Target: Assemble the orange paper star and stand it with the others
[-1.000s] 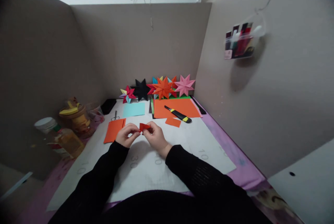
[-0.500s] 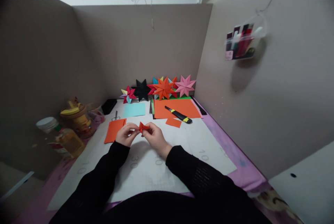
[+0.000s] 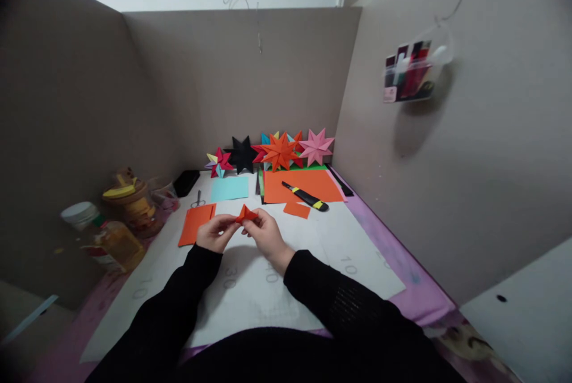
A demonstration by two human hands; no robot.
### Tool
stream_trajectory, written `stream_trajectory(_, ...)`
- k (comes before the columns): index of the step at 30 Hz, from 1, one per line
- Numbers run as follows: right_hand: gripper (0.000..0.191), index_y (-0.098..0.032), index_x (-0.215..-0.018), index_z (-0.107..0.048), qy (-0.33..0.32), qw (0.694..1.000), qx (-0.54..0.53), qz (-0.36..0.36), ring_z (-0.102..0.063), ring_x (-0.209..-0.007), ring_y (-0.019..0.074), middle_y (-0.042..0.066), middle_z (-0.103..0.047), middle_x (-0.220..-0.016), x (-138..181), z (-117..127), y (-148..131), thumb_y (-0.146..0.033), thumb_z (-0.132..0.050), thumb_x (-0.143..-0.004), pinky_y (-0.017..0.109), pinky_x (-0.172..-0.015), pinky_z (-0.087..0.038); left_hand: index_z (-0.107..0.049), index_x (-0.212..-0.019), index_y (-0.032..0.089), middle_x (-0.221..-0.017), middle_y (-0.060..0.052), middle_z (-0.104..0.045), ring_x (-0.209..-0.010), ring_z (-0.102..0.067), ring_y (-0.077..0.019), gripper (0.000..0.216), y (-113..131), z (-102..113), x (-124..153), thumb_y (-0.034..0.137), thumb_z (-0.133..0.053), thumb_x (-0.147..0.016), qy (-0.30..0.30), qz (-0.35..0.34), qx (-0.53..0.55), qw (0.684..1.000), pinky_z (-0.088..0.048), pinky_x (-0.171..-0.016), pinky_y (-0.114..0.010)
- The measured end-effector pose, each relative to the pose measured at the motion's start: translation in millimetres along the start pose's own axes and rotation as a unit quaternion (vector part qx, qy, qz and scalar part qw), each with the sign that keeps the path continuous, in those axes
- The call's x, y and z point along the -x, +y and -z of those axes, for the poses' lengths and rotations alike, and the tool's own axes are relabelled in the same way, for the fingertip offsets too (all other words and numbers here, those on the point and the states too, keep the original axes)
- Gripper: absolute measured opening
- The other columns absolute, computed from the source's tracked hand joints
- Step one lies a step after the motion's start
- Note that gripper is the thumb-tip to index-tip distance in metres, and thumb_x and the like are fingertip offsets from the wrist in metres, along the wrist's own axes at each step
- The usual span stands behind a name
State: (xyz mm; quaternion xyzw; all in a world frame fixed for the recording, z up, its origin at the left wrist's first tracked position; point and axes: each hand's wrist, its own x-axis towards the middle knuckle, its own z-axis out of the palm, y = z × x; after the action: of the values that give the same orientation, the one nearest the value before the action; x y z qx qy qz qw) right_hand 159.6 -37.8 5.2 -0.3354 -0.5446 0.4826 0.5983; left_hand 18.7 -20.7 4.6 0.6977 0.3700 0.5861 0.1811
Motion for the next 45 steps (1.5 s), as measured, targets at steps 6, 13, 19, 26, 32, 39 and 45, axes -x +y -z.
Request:
stream_trajectory(6,0.015,-0.018,-0.078,-0.054,-0.001,1.000,-0.011,0.007,-0.054,-0.059,0.0109,-0.002,-0.055,-0.064,0,1,0,-0.032,-0.059,-0.076,0.023,-0.055,-0.042,-0.068,-0.076,0.017,-0.073,-0.004,-0.070,-0.063,-0.063,-0.0131,0.009,-1,-2,1,0.023,-0.066,-0.070,-0.009,-0.012,0.036,0.999,-0.050,-0.055,-0.022)
stream_trajectory(13,0.014,-0.018,-0.078,-0.057,-0.002,1.000,-0.005,0.003,-0.053,-0.061,0.0112,-0.002,-0.055,-0.066,0,1,0,-0.032,-0.060,-0.075,0.023,-0.056,-0.041,-0.064,-0.070,0.015,-0.062,-0.001,-0.064,-0.053,-0.057,-0.0105,0.014,-3,-4,-1,0.028,-0.068,-0.066,-0.004,0.138,0.106,0.985,-0.046,-0.050,-0.022)
stream_trajectory(19,0.017,-0.018,-0.080,-0.057,0.001,1.000,-0.002,-0.008,-0.049,-0.058,0.0104,-0.002,-0.052,-0.064,-2,1,4,-0.033,-0.060,-0.074,0.022,-0.052,-0.038,-0.055,-0.068,0.015,-0.059,0.002,-0.059,-0.052,-0.056,-0.0089,0.022,-9,-8,-1,0.025,-0.072,-0.058,0.011,0.189,0.155,0.970,-0.043,-0.052,-0.020)
stream_trajectory(26,0.018,-0.016,-0.070,-0.057,0.038,0.999,0.005,-0.008,-0.043,-0.053,0.0095,-0.004,-0.049,-0.058,-2,1,2,-0.034,-0.063,-0.069,0.023,-0.051,-0.033,-0.053,-0.070,0.015,-0.055,0.002,-0.060,-0.052,-0.058,-0.0087,0.025,-6,-13,1,0.024,-0.073,-0.058,-0.031,0.225,0.178,0.957,-0.042,-0.050,-0.018)
stream_trajectory(32,0.021,-0.016,-0.061,-0.055,0.083,0.995,-0.048,-0.038,-0.038,-0.048,0.0077,-0.005,-0.046,-0.050,-10,6,11,-0.033,-0.065,-0.066,0.022,-0.047,-0.029,-0.053,-0.073,0.015,-0.058,-0.001,-0.065,-0.060,-0.065,-0.0141,0.030,-6,-13,2,0.026,-0.074,-0.056,-0.067,0.276,0.227,0.932,-0.044,-0.051,-0.019)
stream_trajectory(39,0.021,-0.015,-0.061,-0.057,0.072,0.996,-0.025,-0.046,-0.039,-0.046,0.0078,-0.005,-0.046,-0.048,-15,13,12,-0.034,-0.066,-0.065,0.022,-0.046,-0.028,-0.060,-0.073,0.013,-0.058,-0.003,-0.063,-0.058,-0.062,-0.0145,0.026,-2,-9,0,0.035,-0.069,-0.063,-0.062,0.248,0.142,0.956,-0.047,-0.046,-0.021)
stream_trajectory(45,0.020,-0.015,-0.065,-0.059,-0.003,0.997,0.061,-0.040,-0.045,-0.051,0.0096,-0.002,-0.052,-0.054,-9,12,4,-0.034,-0.062,-0.070,0.022,-0.048,-0.034,-0.064,-0.069,0.014,-0.061,-0.001,-0.059,-0.055,-0.054,-0.0114,0.024,3,-4,-4,0.037,-0.068,-0.063,-0.055,0.226,0.122,0.965,-0.050,-0.045,-0.022)
